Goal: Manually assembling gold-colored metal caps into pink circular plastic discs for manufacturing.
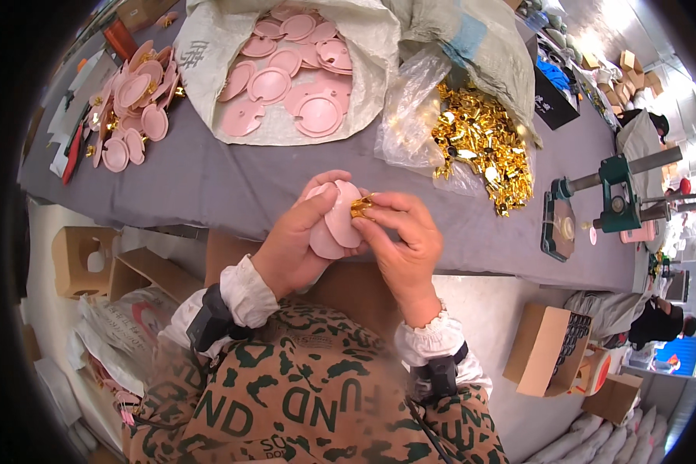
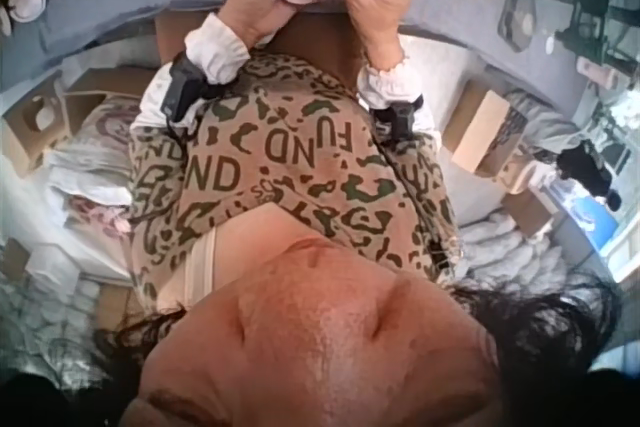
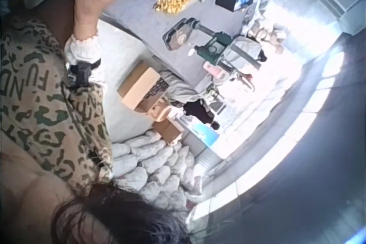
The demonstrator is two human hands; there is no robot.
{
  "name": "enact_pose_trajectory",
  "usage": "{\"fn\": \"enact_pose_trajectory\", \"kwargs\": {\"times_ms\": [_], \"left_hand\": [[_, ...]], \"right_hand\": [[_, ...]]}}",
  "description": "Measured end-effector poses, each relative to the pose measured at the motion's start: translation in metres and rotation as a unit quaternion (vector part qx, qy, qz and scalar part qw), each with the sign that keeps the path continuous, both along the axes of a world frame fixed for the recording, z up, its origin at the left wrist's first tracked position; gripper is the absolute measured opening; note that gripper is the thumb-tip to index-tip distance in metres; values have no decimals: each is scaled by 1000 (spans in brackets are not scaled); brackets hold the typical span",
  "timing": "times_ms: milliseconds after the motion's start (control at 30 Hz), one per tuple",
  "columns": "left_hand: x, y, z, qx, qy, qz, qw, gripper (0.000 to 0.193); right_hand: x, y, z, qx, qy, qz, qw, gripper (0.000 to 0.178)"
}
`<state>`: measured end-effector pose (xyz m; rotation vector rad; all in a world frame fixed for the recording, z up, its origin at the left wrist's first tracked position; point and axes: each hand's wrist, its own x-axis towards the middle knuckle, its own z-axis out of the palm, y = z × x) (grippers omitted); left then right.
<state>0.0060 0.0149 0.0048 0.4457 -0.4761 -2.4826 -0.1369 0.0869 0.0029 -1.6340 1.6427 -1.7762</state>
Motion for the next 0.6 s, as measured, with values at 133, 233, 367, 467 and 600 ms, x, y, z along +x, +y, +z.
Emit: {"fn": "enact_pose_trajectory", "kwargs": {"times_ms": [133, 233, 367, 467, 600], "left_hand": [[0, 6, -3, -20, -20, 26, 999, 35], [4, 4, -1, -24, -22, 32, 999, 36], [9, -7, -2, -155, -54, 1, 986, 37], [19, -11, -15, -341, -118, 16, 933, 39], [32, -15, -19, -629, -197, 164, 734, 46]], "right_hand": [[3, 5, -7, 26, -16, -20, 999, 16], [2, 9, -6, 62, -7, -19, 998, 13], [-3, 7, 11, 57, 136, -9, 989, 11], [-1, 0, 23, 114, 151, 36, 981, 9], [6, -13, 13, 347, -161, 80, 920, 7]]}}
